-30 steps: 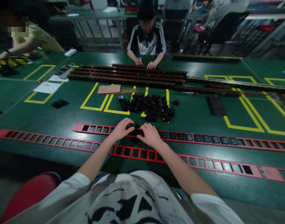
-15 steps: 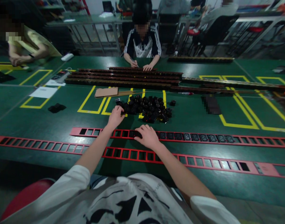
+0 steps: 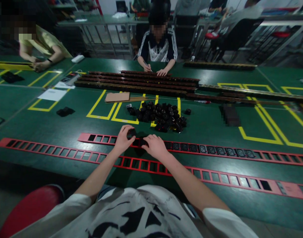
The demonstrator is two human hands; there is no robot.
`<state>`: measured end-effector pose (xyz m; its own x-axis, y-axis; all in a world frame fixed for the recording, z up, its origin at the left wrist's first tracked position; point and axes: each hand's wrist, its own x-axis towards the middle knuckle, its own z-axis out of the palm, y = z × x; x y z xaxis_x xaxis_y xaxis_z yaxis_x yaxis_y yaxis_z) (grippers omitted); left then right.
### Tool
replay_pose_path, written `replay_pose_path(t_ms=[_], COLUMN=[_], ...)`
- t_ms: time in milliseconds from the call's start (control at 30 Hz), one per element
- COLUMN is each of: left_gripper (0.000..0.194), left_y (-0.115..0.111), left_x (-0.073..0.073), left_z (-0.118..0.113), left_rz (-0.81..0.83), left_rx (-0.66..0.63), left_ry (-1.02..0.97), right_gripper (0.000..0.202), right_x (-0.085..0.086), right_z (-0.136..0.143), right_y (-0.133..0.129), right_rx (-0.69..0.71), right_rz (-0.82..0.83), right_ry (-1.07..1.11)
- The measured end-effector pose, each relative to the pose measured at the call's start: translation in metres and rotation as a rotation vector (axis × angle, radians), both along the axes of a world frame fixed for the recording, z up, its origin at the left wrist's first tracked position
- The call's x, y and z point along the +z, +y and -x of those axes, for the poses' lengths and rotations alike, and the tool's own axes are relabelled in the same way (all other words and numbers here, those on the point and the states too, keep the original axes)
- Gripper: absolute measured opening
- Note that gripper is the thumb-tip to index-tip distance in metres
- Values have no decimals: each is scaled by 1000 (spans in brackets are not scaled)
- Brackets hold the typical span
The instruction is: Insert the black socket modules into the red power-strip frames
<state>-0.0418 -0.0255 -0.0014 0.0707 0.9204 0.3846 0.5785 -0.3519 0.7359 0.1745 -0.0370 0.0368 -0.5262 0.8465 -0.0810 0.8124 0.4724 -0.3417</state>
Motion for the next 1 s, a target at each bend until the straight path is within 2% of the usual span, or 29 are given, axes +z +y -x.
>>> replay_pose_path(t_ms=[200,367,633,800,1000], left_gripper=[48,67,68,64,62], left_y=[-12,-11,-13,-13,-13], left_x=[-8,-6,-2,-4,-7], left_z=[-1,0,-1,-2,-1], left_rz=[104,45,100,58,105], left_rx=[-48,8,-21,-23,-72], left_ry=[-170,-114,-21,-131,-251], right_gripper=[37,35,32,31,30], right_x=[1,8,26,34,36], right_z=[-1,0,8,16,23], right_y=[7,14,23,21,23], right_rx=[-19,23,91,133,173], right_rz=[47,76,95,58,32], right_ry=[27,-2,-126,-246,-334])
